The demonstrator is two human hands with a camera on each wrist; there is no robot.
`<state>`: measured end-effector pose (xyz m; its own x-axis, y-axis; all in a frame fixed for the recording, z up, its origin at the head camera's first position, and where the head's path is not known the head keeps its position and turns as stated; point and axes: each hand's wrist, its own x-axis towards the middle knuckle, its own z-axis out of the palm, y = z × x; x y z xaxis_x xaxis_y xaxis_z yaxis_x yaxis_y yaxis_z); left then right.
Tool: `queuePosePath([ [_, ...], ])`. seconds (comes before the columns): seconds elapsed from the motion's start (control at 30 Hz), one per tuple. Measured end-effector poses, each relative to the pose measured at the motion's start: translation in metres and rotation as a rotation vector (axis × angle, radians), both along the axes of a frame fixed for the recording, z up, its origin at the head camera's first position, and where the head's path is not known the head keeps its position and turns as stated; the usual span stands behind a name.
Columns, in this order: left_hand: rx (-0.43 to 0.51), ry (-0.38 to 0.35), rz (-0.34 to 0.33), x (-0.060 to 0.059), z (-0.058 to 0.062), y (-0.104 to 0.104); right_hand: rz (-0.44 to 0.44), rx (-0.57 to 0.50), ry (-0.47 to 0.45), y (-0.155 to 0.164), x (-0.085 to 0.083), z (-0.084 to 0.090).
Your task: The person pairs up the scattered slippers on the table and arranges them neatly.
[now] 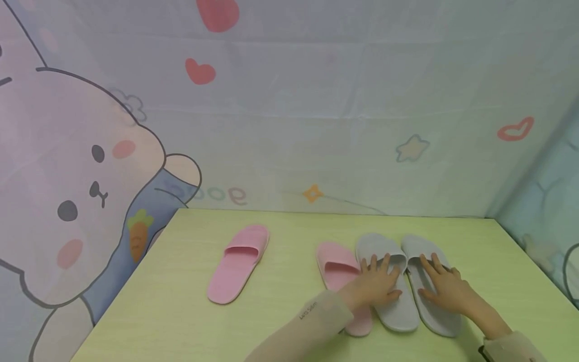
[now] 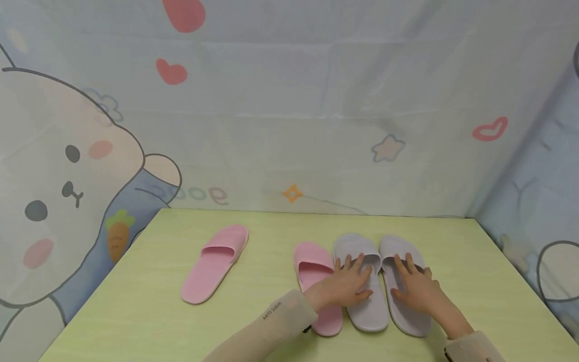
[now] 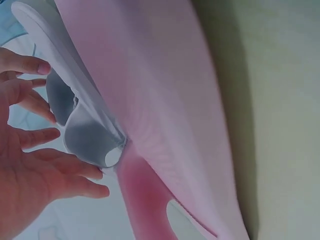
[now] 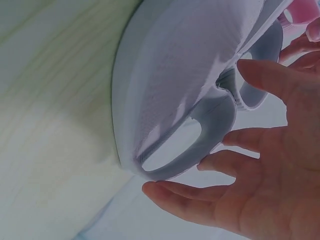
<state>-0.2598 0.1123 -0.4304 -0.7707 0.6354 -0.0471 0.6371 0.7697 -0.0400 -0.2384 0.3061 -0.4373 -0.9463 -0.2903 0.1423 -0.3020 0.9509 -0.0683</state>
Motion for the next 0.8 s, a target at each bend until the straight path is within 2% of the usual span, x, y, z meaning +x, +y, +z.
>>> queuePosePath([
  [0.3, -0.048, -0.002, 0.006, -0.010, 0.002, -0.003, 0.042, -0.013, 0.024, -0.002, -0.011, 0.000],
  [0.57, -0.009, -0.056, 0.016, -0.019, 0.003, -0.004, 0.051, -0.028, 0.008, -0.003, -0.019, -0.001],
  [0.8, 0.002, -0.109, 0.028, -0.026, 0.009, -0.005, 0.054, -0.030, -0.015, -0.003, -0.026, 0.001],
])
